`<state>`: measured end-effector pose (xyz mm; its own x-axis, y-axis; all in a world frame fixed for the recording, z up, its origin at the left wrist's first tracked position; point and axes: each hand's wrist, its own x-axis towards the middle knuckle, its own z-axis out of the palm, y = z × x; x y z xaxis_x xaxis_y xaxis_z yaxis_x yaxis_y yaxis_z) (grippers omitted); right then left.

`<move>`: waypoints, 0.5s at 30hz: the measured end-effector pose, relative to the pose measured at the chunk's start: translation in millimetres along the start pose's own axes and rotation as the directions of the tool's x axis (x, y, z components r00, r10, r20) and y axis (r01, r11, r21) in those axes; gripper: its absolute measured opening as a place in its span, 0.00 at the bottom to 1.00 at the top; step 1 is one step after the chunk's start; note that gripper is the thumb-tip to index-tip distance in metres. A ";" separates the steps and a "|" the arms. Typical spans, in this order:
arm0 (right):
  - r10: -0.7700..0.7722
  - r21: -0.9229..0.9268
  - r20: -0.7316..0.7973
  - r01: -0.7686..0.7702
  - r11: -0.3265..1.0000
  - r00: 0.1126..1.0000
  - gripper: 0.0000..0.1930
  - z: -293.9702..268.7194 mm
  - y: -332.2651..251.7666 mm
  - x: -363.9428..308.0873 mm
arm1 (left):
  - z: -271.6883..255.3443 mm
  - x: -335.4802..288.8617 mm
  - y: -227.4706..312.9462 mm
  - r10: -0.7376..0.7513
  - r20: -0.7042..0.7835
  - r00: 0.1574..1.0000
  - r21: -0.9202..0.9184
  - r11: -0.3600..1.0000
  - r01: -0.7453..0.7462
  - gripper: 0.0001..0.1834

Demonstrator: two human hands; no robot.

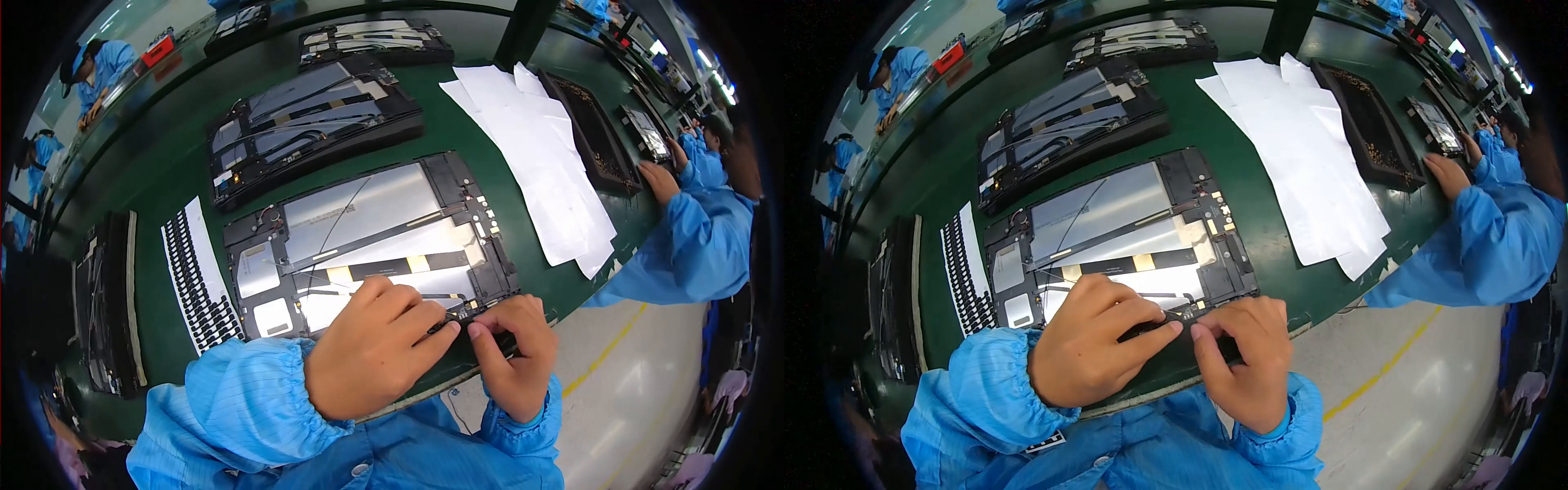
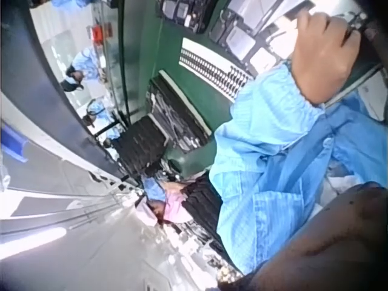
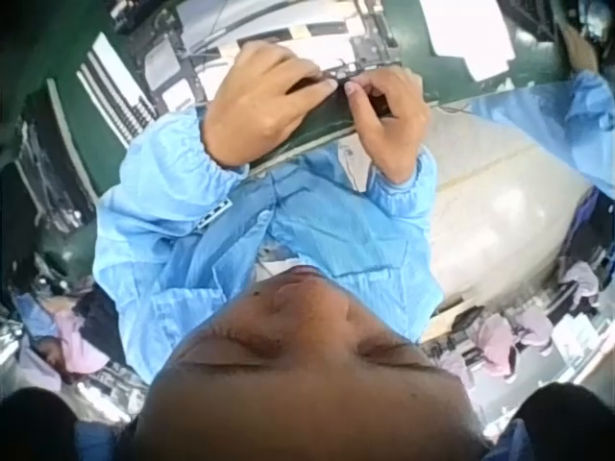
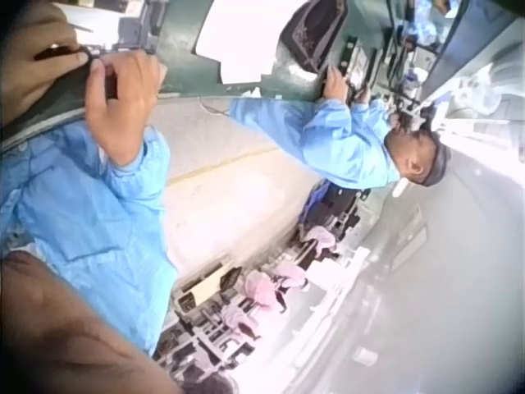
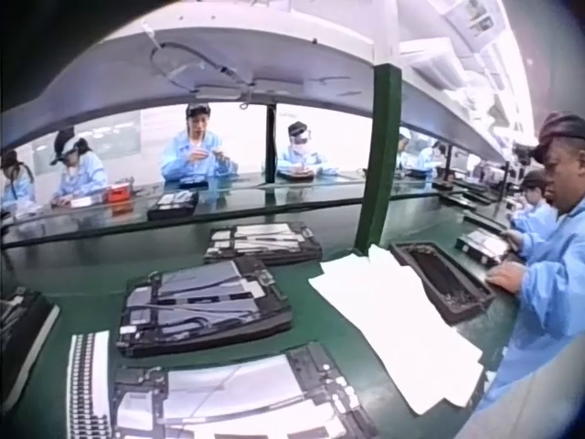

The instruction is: The person assembles electronic tablet devices by hand, connecting ribbon cables, circuit boards, and batteries.

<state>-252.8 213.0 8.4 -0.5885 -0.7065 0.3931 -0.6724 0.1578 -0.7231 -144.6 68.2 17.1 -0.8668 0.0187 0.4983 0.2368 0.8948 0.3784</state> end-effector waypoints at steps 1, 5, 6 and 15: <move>0.001 -0.015 -0.012 -0.002 1.000 1.000 0.08 0.4 -0.7 1.1 | 0.5 -0.2 -0.1 -0.002 0.001 1.000 -0.005 1.000 0.003 0.17; -0.026 -0.142 -0.024 0.022 0.990 0.999 0.07 1.3 -2.5 6.0 | 0.4 -1.3 0.5 -0.019 -0.003 1.000 0.012 1.000 0.019 0.16; -0.025 -0.146 -0.018 0.022 0.989 1.000 0.07 1.4 -2.1 6.0 | 0.2 -1.7 0.4 -0.024 0.001 1.000 0.017 1.000 0.024 0.16; -0.122 -0.131 -0.040 0.116 0.985 0.992 0.11 -0.4 2.3 3.5 | -5.0 -5.4 -0.4 -0.038 0.061 0.997 0.036 0.999 0.036 0.16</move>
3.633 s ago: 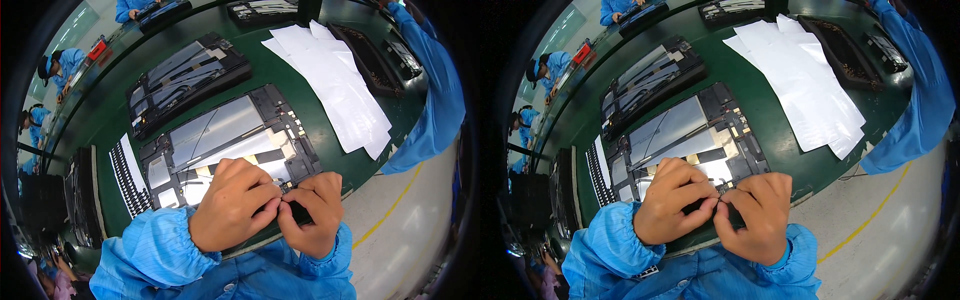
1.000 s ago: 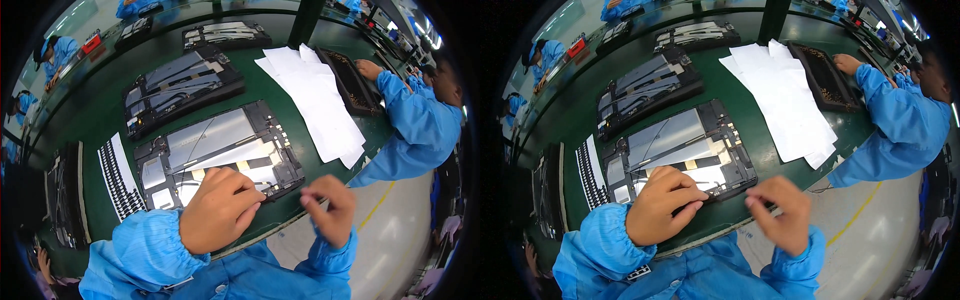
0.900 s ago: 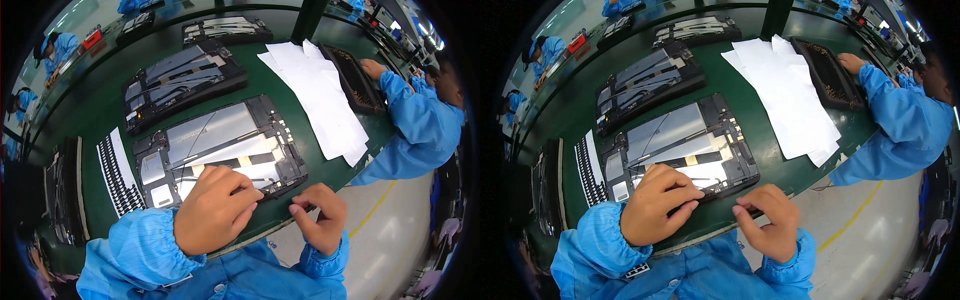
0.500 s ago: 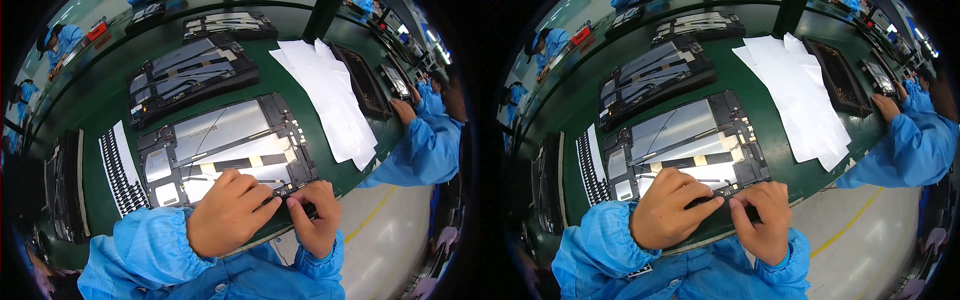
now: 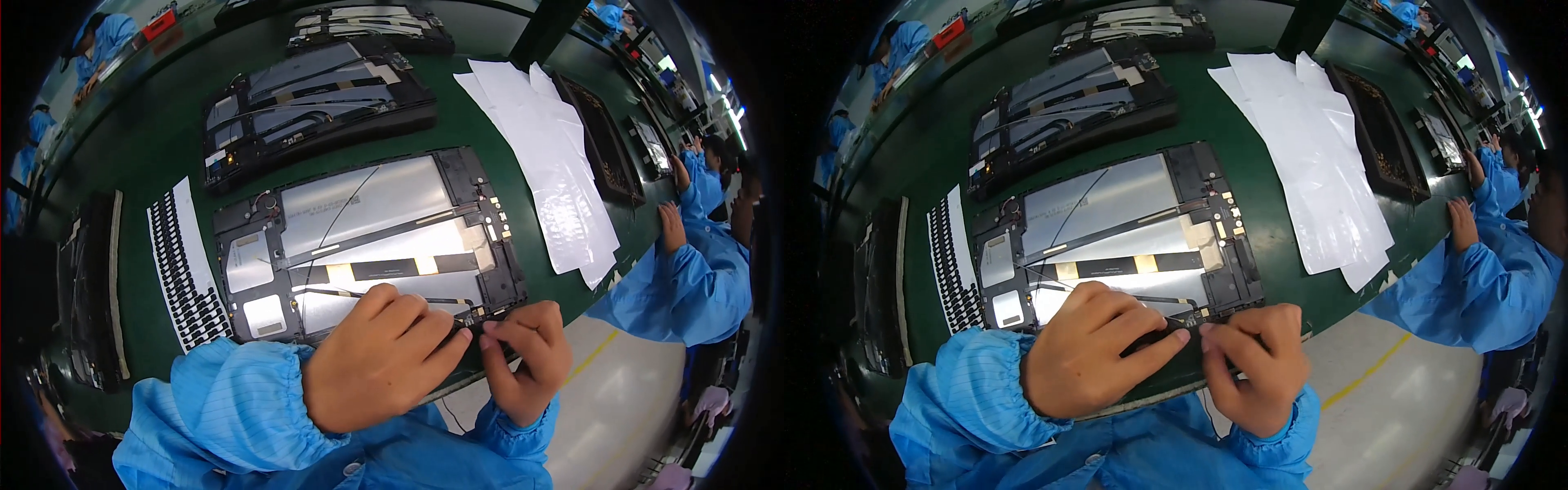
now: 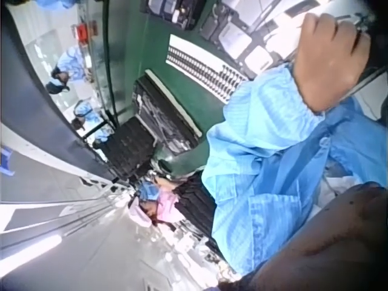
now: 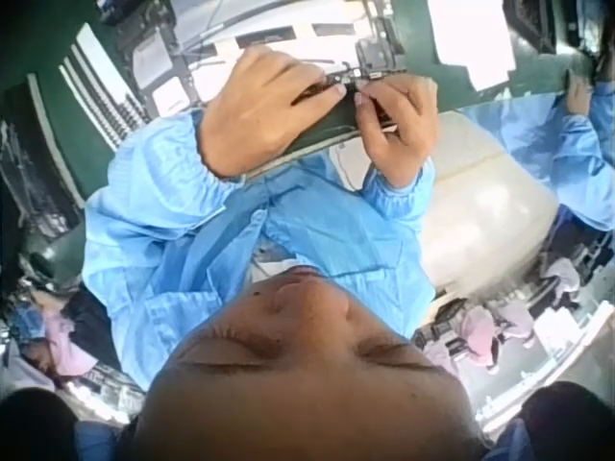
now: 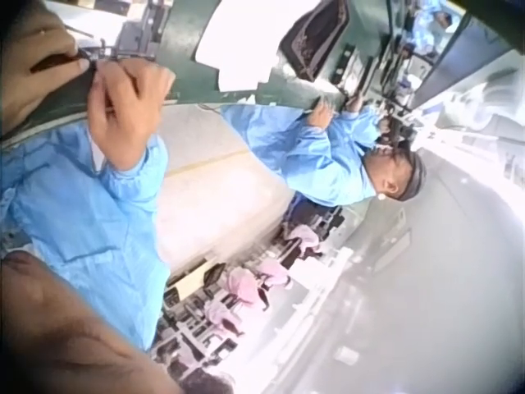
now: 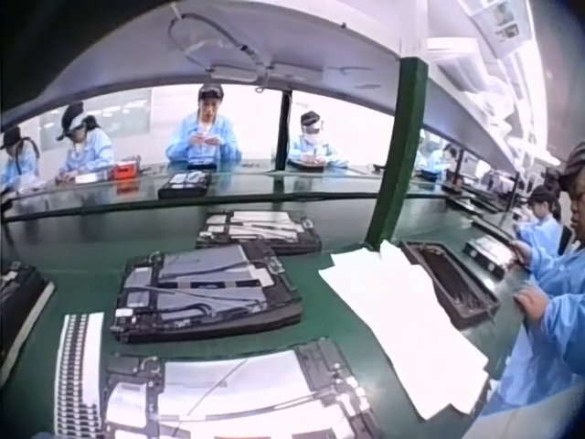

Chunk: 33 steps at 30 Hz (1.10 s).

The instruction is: The person assembles electronic tablet devices by hand, connecting ribbon cables, circuit boards, and batteries.

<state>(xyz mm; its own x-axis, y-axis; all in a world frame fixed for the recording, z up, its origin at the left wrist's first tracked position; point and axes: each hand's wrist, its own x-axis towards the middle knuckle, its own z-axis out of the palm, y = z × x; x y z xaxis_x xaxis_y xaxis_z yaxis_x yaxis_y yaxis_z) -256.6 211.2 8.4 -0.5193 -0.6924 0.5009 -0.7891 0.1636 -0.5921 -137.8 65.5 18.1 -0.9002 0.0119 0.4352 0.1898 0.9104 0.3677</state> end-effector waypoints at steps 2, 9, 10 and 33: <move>-0.101 0.002 0.031 0.101 0.995 0.994 0.13 0.6 4.7 -2.6 | 1.3 1.3 1.5 0.012 0.027 1.000 0.010 1.000 -0.012 0.16; -0.101 0.030 -0.002 0.101 0.994 0.995 0.14 -0.6 13.5 -1.8 | 2.9 2.3 4.1 0.009 0.045 0.999 0.034 0.999 -0.010 0.15; -0.139 0.023 0.008 0.139 0.990 0.990 0.14 0.1 14.8 0.1 | 2.5 2.2 3.9 0.012 0.056 0.998 0.043 0.999 -0.015 0.15; 0.096 0.158 0.073 -0.106 0.982 0.993 0.11 -11.5 17.8 8.0 | 1.9 2.5 6.6 0.011 0.089 0.996 0.092 0.996 -0.019 0.17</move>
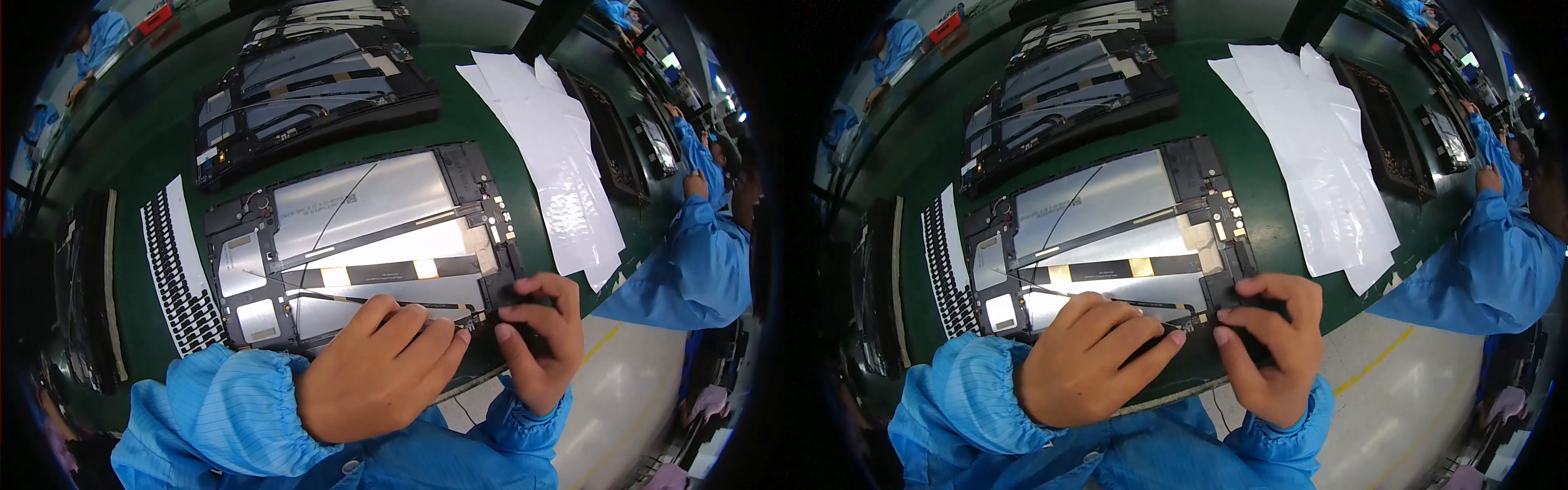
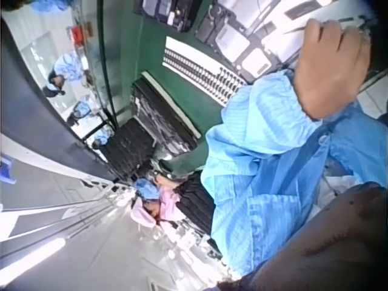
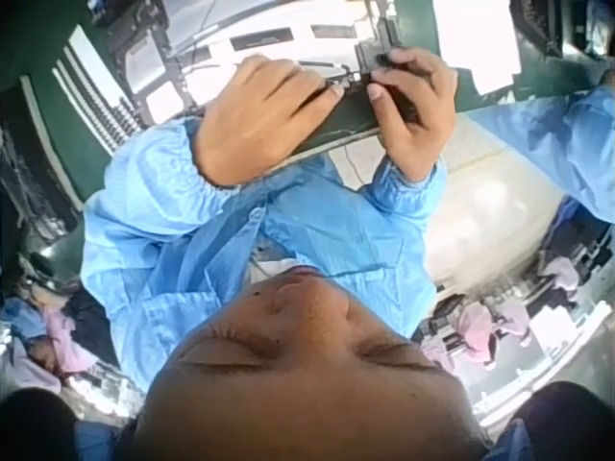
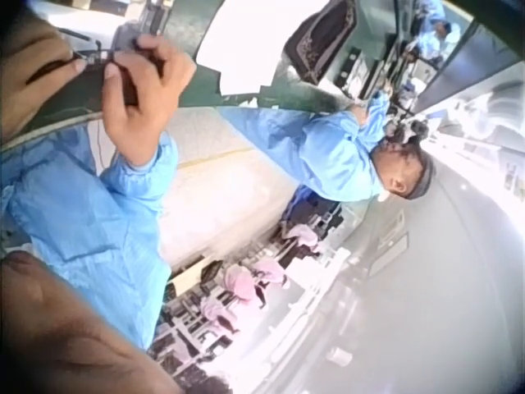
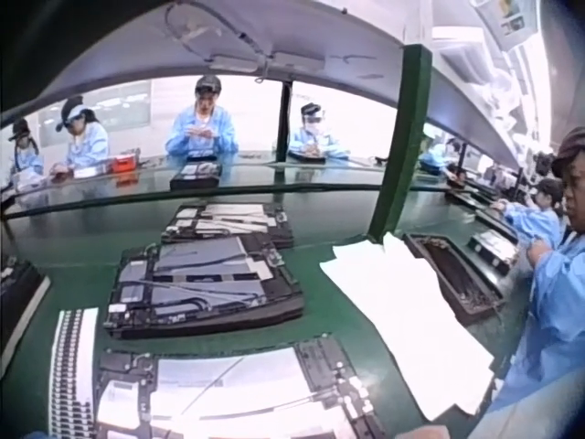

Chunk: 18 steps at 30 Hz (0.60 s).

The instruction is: The person assembles electronic tablet devices by hand, connecting ribbon cables, circuit boards, and batteries.

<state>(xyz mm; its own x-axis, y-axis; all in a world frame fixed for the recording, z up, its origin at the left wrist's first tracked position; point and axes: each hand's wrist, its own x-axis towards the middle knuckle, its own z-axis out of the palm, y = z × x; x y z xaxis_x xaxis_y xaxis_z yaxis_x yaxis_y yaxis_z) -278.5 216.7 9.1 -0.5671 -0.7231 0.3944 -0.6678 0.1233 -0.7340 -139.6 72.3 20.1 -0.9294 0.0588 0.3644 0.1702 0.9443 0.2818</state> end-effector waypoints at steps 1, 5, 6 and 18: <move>0.001 0.002 -0.004 -0.001 1.000 1.000 0.11 2.2 1.1 0.2 | 0.4 -0.6 -0.1 -0.008 -0.002 1.000 0.000 1.000 0.008 0.17; 0.123 0.198 0.020 -0.125 0.972 0.992 0.14 7.8 6.0 2.4 | -1.0 -0.2 -0.3 0.006 0.005 1.000 0.001 1.000 -0.006 0.17; 0.106 0.199 0.039 -0.111 0.974 0.994 0.15 6.9 6.9 3.9 | -1.8 0.2 -0.4 0.009 0.011 1.000 -0.004 1.000 -0.009 0.17; 0.071 0.203 0.106 -0.091 0.975 0.992 0.12 3.7 16.2 11.0 | -1.0 0.8 -1.3 0.013 0.038 0.999 0.002 1.000 -0.014 0.18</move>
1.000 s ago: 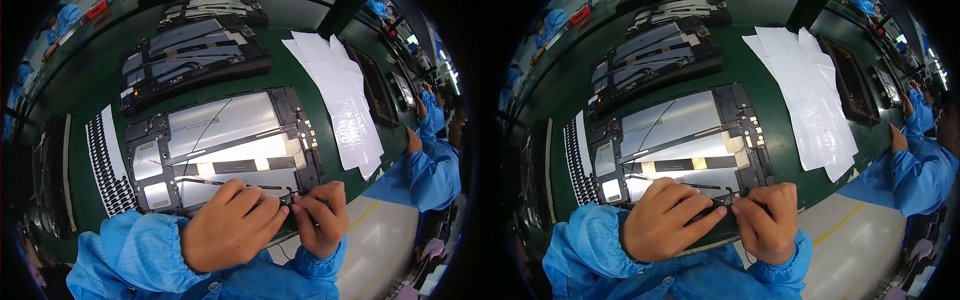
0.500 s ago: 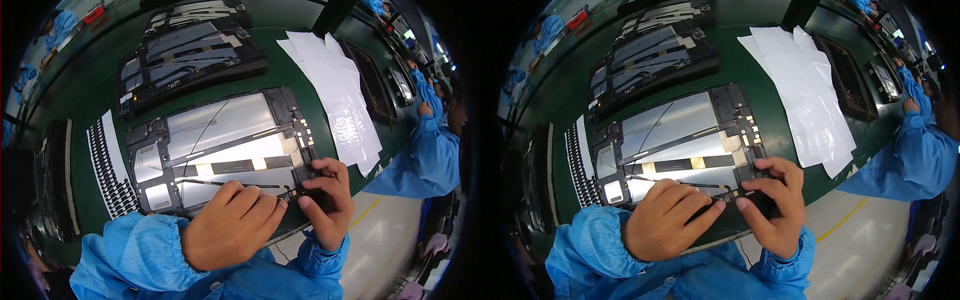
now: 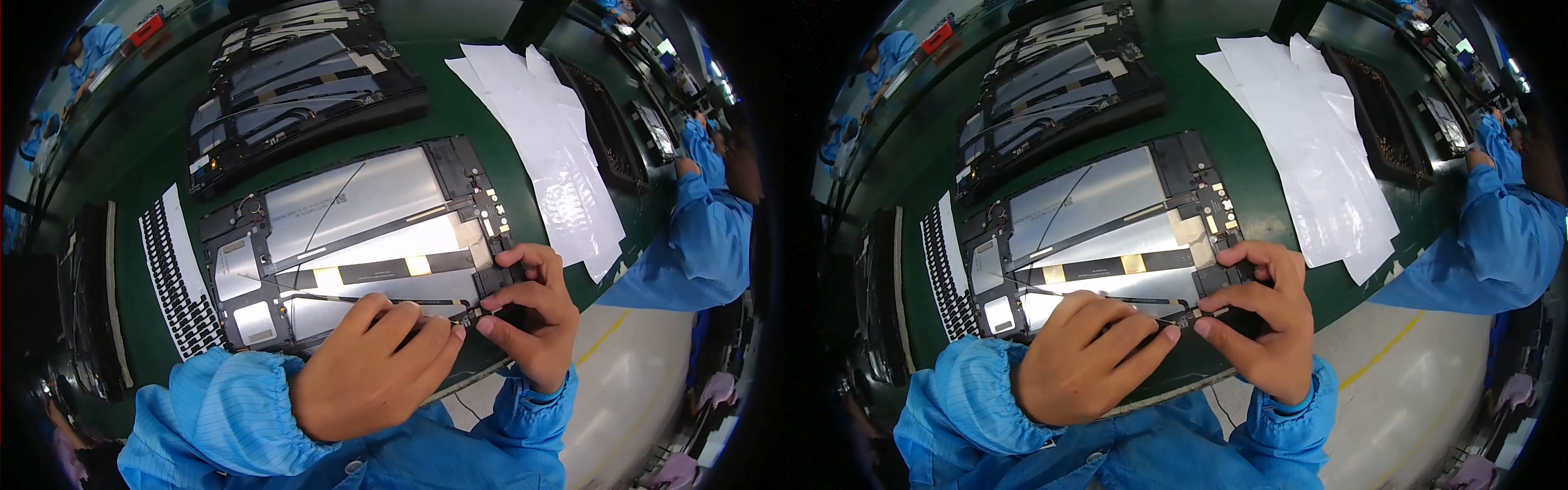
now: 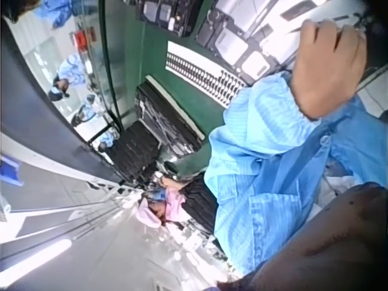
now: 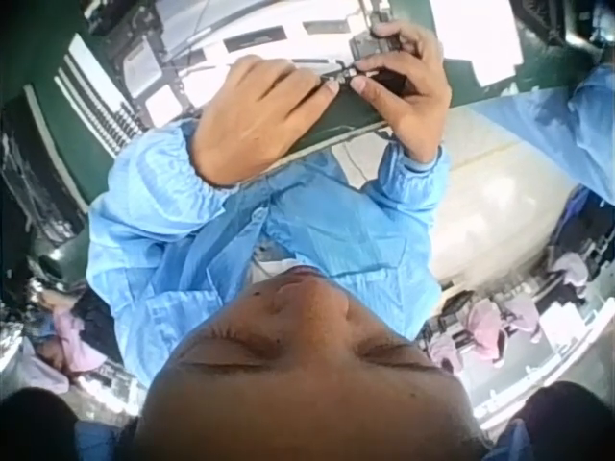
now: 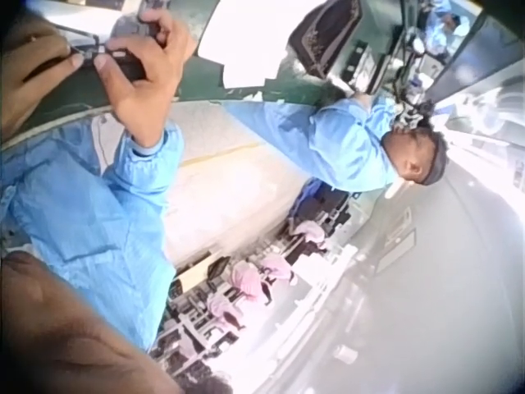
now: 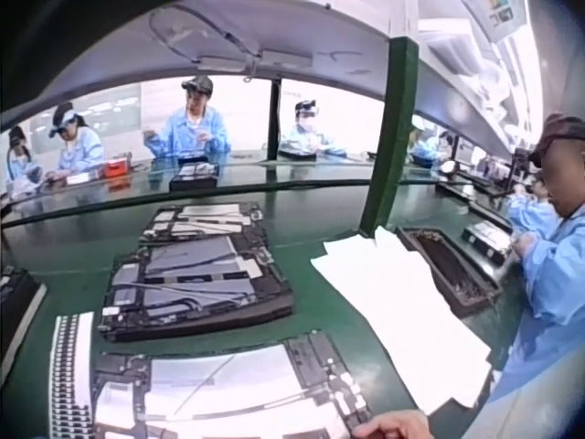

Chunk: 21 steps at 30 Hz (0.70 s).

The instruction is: The person assembles electronic tablet devices by hand, connecting ribbon cables, circuit boards, and batteries.

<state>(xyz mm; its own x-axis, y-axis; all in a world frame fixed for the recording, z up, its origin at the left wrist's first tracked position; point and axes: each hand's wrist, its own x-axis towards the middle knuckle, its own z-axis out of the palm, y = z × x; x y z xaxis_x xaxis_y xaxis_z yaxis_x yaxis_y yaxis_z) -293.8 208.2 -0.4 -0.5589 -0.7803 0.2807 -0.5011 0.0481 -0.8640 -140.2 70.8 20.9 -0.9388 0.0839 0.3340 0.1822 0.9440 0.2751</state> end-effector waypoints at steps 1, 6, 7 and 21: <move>0.019 0.014 -0.008 -0.019 1.000 1.000 0.11 1.2 -0.8 0.7 | 0.1 -0.2 0.2 0.002 0.000 1.000 0.007 1.000 -0.002 0.18; 0.019 -0.005 -0.015 -0.019 1.000 1.000 0.10 2.9 -3.6 3.3 | -1.0 1.3 0.2 0.015 0.008 1.000 0.028 0.999 -0.016 0.18; 0.031 0.003 -0.009 -0.031 1.000 0.999 0.10 2.4 -2.9 3.0 | -1.0 1.4 0.4 0.013 0.009 1.000 0.029 0.999 -0.013 0.18; 0.067 0.081 0.086 -0.074 0.994 0.994 0.13 -4.9 -1.5 10.8 | -0.2 -0.5 0.1 0.048 -0.025 0.999 0.000 0.999 -0.048 0.18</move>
<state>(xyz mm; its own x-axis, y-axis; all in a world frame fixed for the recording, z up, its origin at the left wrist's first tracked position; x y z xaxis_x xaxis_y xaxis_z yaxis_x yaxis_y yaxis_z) -302.3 202.8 6.0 -0.5327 -0.8258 0.1851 -0.4033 0.0554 -0.9134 -139.7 70.7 21.0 -0.9216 0.1213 0.3688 0.2271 0.9389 0.2587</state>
